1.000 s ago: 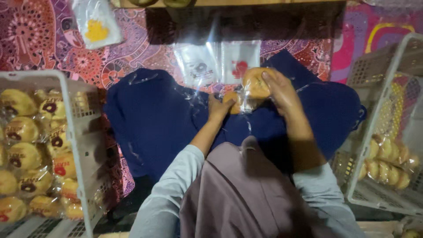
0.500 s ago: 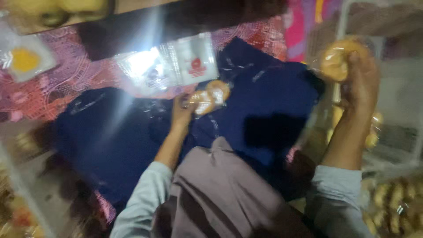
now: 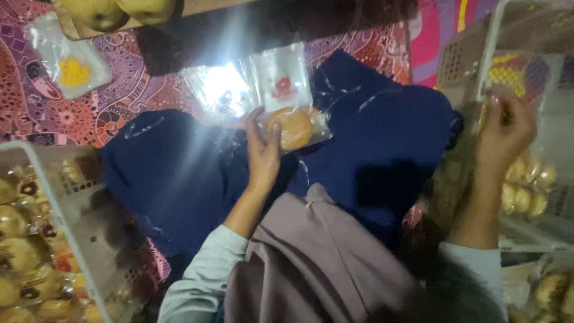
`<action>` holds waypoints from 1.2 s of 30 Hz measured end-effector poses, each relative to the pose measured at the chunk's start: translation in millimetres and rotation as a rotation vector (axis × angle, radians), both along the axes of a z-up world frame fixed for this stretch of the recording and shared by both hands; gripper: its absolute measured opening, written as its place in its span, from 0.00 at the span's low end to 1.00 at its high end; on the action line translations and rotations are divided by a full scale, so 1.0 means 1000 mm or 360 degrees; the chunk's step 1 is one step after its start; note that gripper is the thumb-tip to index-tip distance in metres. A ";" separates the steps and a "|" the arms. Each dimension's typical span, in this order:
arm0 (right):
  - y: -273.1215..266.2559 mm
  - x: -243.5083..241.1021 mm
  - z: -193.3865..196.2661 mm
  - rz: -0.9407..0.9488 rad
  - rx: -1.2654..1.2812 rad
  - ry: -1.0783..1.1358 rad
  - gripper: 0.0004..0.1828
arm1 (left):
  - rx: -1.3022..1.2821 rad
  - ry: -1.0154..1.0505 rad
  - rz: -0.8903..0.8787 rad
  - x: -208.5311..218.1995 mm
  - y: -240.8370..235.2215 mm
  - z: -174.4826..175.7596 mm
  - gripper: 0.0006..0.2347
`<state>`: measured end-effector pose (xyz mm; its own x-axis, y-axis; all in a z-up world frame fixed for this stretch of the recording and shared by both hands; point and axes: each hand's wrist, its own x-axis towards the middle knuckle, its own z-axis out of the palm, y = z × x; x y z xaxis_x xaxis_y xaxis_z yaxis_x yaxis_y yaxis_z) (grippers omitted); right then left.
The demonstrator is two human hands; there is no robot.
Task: The person sits on the floor and repeatedly picks up round buns from a wooden board, places each into a clear plastic bag, and seals it. The packaged buns are then placed into a white plastic crate.
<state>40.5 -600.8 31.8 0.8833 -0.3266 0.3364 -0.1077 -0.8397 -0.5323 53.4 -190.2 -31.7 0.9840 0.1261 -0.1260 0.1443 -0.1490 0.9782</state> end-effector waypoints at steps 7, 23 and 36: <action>0.181 0.034 0.011 0.0763 0.1499 0.0935 0.27 | -0.0478 0.0105 -0.0057 0.001 -0.016 0.036 0.20; 0.181 0.027 -0.030 0.0705 0.2435 0.1204 0.21 | 0.0242 -0.0360 -0.0585 -0.008 0.038 0.065 0.12; 0.186 0.018 -0.027 0.0887 0.2493 0.1201 0.24 | 0.0089 -0.0329 -0.0615 -0.005 0.040 0.080 0.06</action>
<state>58.9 -415.1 5.1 0.7875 0.4397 -0.4319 -0.5845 0.3105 -0.7496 48.8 -150.4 48.8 0.9640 -0.2551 0.0750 -0.1302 -0.2071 0.9696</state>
